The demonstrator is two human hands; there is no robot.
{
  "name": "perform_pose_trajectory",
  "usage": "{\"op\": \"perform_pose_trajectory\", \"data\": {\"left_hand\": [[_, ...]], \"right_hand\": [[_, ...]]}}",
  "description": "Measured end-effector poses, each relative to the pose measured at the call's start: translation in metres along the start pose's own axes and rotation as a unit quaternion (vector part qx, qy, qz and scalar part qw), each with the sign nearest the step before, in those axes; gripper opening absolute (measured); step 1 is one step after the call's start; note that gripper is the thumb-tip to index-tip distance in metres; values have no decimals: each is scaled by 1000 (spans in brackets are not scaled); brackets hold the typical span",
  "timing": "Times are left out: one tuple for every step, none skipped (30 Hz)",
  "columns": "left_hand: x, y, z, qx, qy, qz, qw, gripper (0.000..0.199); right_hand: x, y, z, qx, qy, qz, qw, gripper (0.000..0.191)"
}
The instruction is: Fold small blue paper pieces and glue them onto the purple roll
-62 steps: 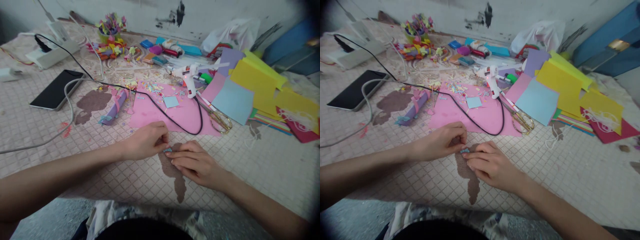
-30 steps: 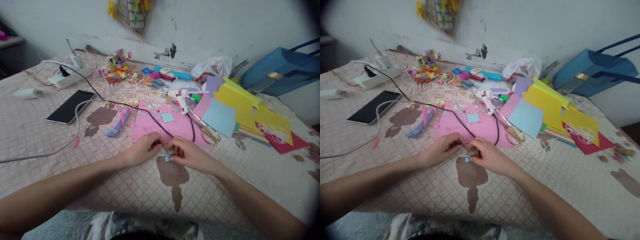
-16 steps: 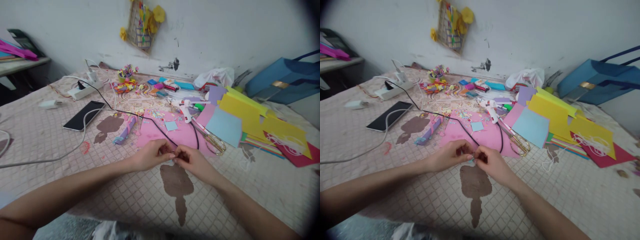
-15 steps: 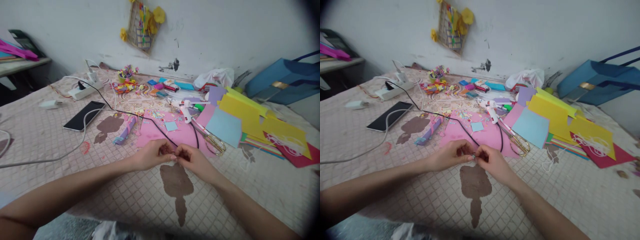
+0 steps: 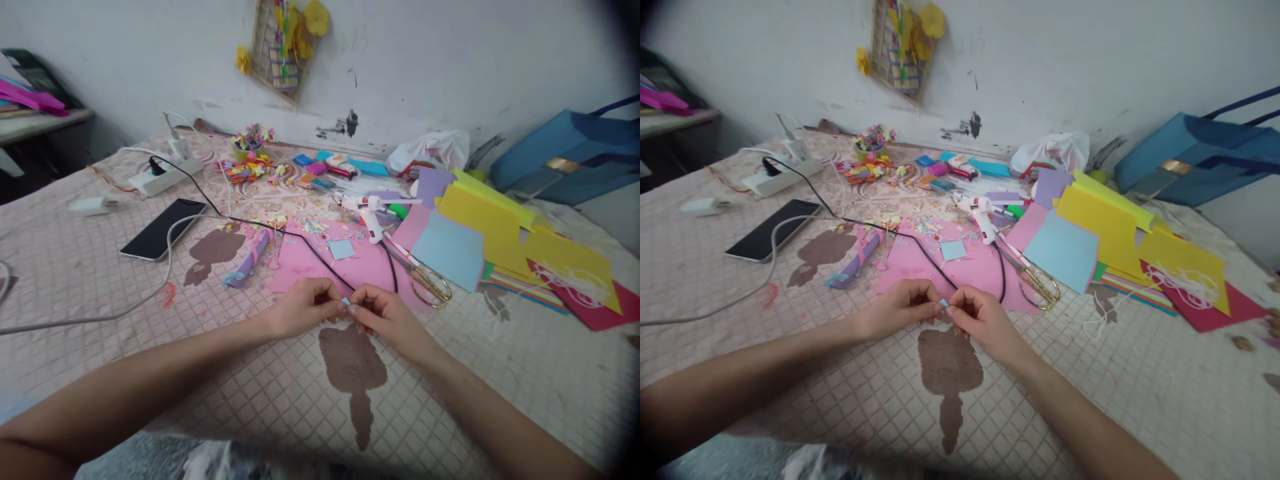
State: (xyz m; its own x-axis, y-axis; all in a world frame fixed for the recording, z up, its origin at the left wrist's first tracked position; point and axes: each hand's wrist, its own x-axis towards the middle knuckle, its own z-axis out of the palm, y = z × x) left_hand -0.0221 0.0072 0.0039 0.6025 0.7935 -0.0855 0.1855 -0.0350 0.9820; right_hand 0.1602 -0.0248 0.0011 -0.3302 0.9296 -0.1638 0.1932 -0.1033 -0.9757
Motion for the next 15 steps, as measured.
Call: {"op": "perform_pose_trajectory", "data": {"left_hand": [[0,-1,0,-1,-1,0,1000,20],[-1,-2,0,-7,-1,1,1000,20],[-1,-3,1,-17,1,0,1000,20],[-1,-4,1,-28,4,-1,1000,20],[-1,-5,1,-38,5,-4,999,20],[-1,-6,1,-47,5,-8,999,20],[0,-6,1,-53,2,-14,998,20],[0,-6,1,-57,0,-20,998,21],[0,-6,1,-57,-1,-25,998,21],[0,-6,0,-53,1,-29,998,22],[0,-6,0,-47,6,-32,998,21],[0,-5,0,-38,12,-32,999,21],[-1,-5,-1,-28,17,-32,999,20],[-1,-5,-1,-18,21,-31,999,19],[-1,-5,-1,-10,23,-31,999,18]], "right_hand": [[-1,0,1,-2,4,-1,1000,19],[-1,1,1,-2,9,-3,1000,19],[-1,1,2,1,14,-3,1000,19],[-1,2,3,5,20,-2,1000,19],[-1,2,3,11,28,1,1000,20],[-1,3,4,19,36,5,999,20],[-1,4,4,26,44,9,999,20],[-1,4,4,31,49,13,998,21],[-1,4,4,34,49,17,998,21],[-1,3,4,35,44,20,998,21],[-1,3,4,34,35,21,999,21],[-1,2,3,33,25,22,999,20],[-2,1,3,31,18,21,999,20],[-2,0,3,28,16,16,999,20],[-2,-1,3,24,18,8,1000,20]]}}
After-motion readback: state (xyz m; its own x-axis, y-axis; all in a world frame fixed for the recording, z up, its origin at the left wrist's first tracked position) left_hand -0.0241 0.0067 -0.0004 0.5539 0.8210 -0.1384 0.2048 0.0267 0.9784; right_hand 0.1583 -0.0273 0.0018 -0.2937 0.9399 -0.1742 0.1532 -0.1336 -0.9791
